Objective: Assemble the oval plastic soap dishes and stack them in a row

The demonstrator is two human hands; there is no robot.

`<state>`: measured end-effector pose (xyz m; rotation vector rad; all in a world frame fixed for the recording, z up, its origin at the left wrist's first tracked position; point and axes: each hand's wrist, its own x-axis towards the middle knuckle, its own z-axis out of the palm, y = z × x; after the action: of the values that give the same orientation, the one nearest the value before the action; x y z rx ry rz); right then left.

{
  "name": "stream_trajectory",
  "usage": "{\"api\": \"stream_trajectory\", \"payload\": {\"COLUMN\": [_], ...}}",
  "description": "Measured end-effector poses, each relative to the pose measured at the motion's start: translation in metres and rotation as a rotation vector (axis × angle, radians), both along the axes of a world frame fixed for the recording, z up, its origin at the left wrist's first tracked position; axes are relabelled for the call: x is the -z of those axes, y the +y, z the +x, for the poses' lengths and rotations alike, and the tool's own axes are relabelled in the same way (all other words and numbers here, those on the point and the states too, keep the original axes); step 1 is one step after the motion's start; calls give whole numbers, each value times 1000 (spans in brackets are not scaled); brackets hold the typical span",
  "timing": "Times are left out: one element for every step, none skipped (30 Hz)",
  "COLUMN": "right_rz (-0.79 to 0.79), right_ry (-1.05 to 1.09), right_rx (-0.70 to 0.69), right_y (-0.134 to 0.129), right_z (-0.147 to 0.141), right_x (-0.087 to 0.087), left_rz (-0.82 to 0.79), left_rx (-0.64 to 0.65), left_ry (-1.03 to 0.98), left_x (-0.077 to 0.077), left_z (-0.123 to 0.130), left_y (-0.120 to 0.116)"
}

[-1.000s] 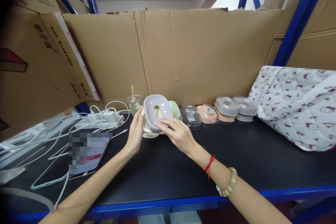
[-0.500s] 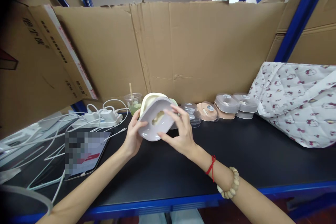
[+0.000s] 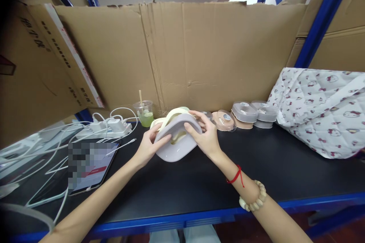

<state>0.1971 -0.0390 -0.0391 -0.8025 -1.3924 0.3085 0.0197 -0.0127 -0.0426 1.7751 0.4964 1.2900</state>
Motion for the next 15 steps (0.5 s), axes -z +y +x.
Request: {"api": "stream_trajectory", "payload": {"right_rz": [-2,-6,-11,-16,-26,-40,-55,-67,-75,-78,-76,-72,-69,-68,-71], "right_ry": [-22,-40,-48,-50,-48,-46,-42,-37,-32,-27,-20,-14,-11,-14,-24], "right_rx": [-2,-6,-5,4,17,30,37,39,37,34,33,36,43,51,56], "right_y": [0,0,0,1,2,3,3,4,5,5,6,6,6,6,6], "right_z": [0,0,0,1,1,2,3,3,3,4,4,4,4,3,3], "right_x": [0,0,0,0,1,1,1,1,1,1,1,1,1,1,2], "left_rz": [3,5,7,4,-4,-16,-29,-45,-65,-89,-113,-137,-157,-171,-180], "left_rx": [10,17,22,31,47,72,101,128,147,156,159,164,176,196,224], "left_ry": [12,20,25,31,37,46,56,64,69,68,63,57,53,55,60], "left_x": [0,0,0,0,0,0,-1,-1,-1,-1,-1,-1,-1,-1,0], "left_z": [-1,-1,-2,-2,-2,-3,-3,-3,-3,-3,-3,-3,-3,-4,-4], "left_y": [1,2,3,3,3,2,1,0,0,-1,-1,-1,-1,-1,0]}}
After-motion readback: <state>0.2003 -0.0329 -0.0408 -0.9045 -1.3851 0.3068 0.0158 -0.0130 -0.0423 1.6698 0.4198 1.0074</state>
